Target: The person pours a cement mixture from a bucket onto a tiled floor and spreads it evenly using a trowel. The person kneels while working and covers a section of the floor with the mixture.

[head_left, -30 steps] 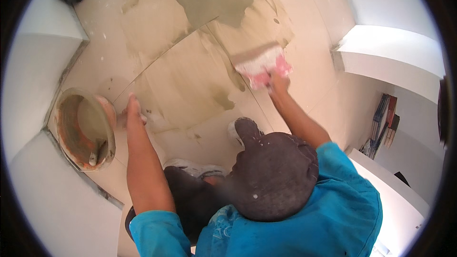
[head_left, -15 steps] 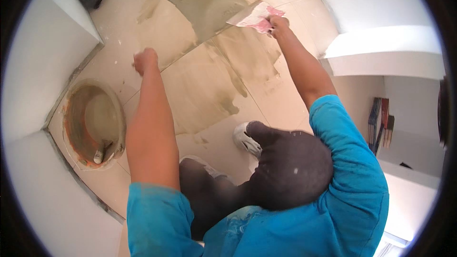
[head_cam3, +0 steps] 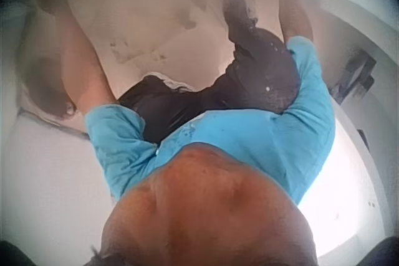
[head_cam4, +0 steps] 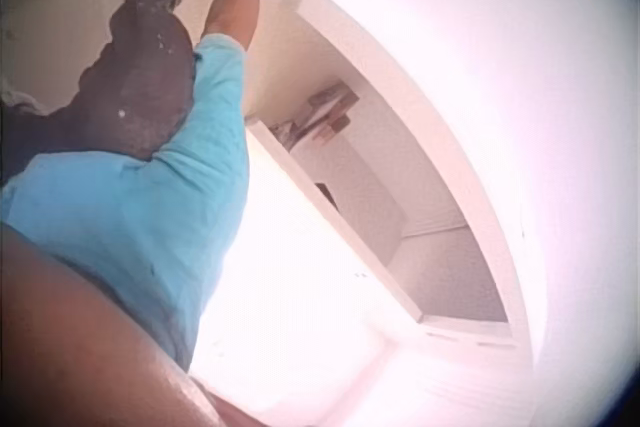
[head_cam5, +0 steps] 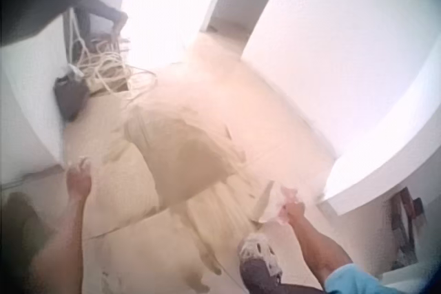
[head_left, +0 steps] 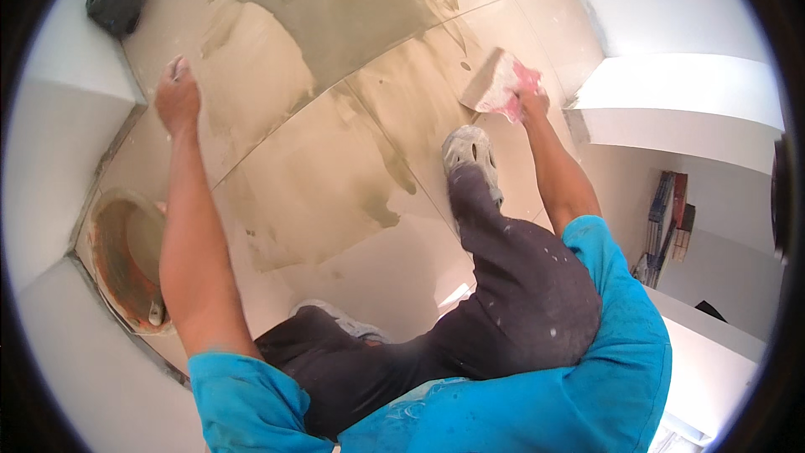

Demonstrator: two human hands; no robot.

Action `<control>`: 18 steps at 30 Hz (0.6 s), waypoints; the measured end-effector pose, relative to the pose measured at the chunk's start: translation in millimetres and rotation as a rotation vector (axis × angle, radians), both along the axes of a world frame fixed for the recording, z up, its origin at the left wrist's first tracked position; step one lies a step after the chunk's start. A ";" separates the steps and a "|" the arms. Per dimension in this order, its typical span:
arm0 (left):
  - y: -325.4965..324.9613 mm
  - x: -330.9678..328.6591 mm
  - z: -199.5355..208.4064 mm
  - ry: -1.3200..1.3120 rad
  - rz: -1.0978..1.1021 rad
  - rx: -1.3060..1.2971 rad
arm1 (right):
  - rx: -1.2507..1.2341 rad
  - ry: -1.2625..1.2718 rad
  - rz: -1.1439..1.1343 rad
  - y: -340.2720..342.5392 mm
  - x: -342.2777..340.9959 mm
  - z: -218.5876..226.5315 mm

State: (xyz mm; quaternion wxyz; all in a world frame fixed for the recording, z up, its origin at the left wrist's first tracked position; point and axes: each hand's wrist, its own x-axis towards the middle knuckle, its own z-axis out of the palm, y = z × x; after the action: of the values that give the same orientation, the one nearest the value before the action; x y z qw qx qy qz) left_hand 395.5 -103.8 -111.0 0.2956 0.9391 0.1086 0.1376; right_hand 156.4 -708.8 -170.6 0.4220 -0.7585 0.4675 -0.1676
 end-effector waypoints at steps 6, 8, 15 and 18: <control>-7.9 -11.4 22.1 0.037 -0.200 0.011 | -0.286 0.184 0.282 3.4 152.9 -4.5; -12.8 -31.1 36.4 0.118 -0.296 0.067 | -0.323 0.204 0.387 8.5 195.1 5.8; -43.4 -110.4 139.7 0.284 -0.329 0.287 | -0.271 0.082 0.793 -13.0 326.2 -7.0; -48.8 -156.0 146.0 0.348 -0.242 0.305 | -0.121 0.133 0.876 7.3 368.5 2.7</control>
State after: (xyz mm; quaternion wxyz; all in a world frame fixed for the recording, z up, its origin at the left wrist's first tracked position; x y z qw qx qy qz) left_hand 239.5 -152.6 34.9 0.1417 0.9885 0.0229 -0.0475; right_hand 524.8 -701.5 -167.9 0.3773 -0.9173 0.1178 0.0490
